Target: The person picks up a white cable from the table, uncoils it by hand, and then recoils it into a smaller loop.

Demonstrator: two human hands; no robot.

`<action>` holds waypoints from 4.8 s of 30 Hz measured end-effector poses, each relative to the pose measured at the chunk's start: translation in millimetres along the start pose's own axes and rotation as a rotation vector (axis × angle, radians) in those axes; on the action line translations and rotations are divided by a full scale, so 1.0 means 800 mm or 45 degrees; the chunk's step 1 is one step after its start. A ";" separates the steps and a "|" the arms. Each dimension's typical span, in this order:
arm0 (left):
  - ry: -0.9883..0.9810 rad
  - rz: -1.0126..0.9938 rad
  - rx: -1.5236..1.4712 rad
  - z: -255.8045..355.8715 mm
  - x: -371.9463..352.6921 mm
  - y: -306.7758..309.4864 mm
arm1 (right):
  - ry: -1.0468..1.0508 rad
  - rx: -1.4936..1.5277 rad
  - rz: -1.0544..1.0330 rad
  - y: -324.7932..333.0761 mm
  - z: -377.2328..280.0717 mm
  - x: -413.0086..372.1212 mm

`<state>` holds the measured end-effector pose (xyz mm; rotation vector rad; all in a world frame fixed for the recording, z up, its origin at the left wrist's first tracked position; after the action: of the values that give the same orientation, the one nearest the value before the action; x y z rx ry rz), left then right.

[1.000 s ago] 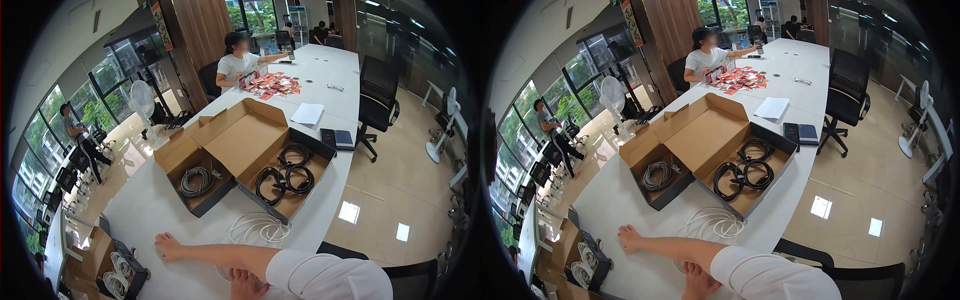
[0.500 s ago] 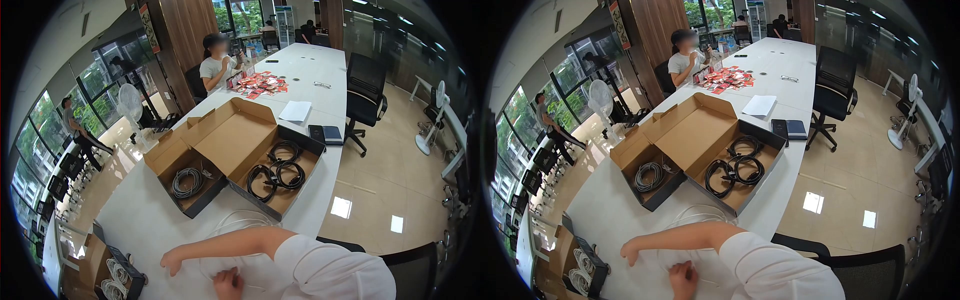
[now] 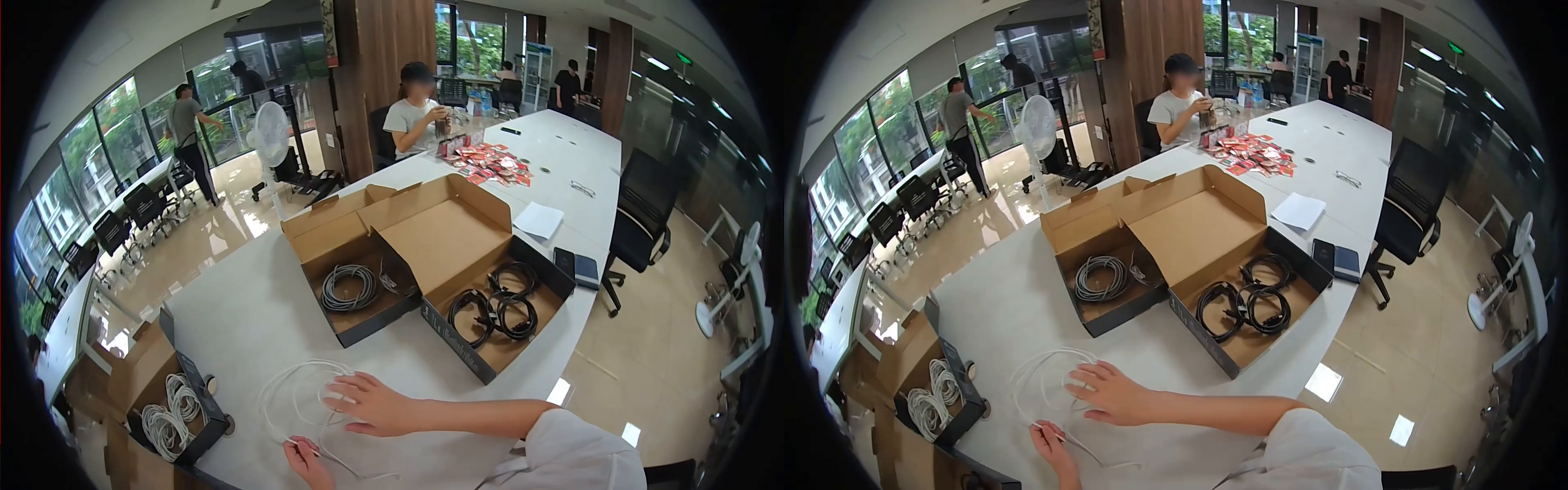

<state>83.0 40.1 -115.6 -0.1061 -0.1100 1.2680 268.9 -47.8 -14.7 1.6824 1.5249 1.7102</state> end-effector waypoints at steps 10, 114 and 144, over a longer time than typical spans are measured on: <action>-0.037 -0.298 0.817 0.007 -0.019 -0.022 | -0.161 0.188 0.207 -0.056 0.055 -0.047; -0.093 -0.557 0.570 0.030 -0.035 -0.065 | -0.146 0.109 0.446 -0.053 0.051 -0.049; 0.388 -0.440 -0.045 -0.015 -0.026 -0.043 | -0.138 0.588 0.204 -0.058 0.041 -0.050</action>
<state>110.7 9.8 -123.2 -0.2964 0.1090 0.8933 287.4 -46.6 -81.8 2.1317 1.8802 1.3762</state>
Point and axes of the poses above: each hand's wrist, its own x-axis towards the middle knuckle, its own y-axis out of the back of the hand, z = x × y, the point moved 5 cm from there along x, towards the middle knuckle, and after that the axes turned 11 degrees about y, right-handed, at the moved point
